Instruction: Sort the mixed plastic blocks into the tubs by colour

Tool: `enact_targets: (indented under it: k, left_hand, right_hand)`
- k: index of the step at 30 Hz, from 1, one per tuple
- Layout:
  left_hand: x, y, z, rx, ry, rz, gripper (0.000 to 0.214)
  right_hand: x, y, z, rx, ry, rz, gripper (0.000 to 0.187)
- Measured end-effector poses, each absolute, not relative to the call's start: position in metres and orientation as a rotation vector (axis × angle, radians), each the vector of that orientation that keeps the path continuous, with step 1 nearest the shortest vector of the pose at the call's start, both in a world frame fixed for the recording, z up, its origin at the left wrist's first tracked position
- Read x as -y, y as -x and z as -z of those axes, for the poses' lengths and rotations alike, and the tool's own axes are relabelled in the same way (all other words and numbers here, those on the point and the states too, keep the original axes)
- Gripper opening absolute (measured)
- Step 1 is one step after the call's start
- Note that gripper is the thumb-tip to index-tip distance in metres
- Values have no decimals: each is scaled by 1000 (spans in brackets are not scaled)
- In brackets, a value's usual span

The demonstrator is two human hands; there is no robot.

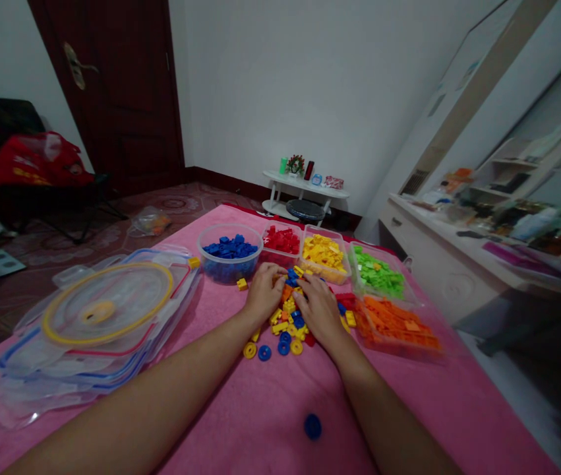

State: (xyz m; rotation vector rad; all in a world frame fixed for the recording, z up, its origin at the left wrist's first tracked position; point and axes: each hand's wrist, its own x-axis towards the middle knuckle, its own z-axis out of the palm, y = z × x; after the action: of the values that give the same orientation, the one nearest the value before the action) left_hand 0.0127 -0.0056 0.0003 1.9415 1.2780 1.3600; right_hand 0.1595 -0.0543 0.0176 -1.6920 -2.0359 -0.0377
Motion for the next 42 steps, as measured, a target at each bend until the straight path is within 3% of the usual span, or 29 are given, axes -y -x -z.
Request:
enact_targets:
  k: [10,35,42]
  left_hand:
    - [5,-13,3,-1265,-2167,-1135,29]
    - [5,-9,-4,-1226,-2158,-1068,30]
    - [3,1,-28,-1091,-2169,-770,33]
  right_hand:
    - [60,-157,-14,2029,1566,-17,32]
    - [60,-166,-28,1905,1427,-144,19]
    - [65,-171,-52,2027,1439,-262,21]
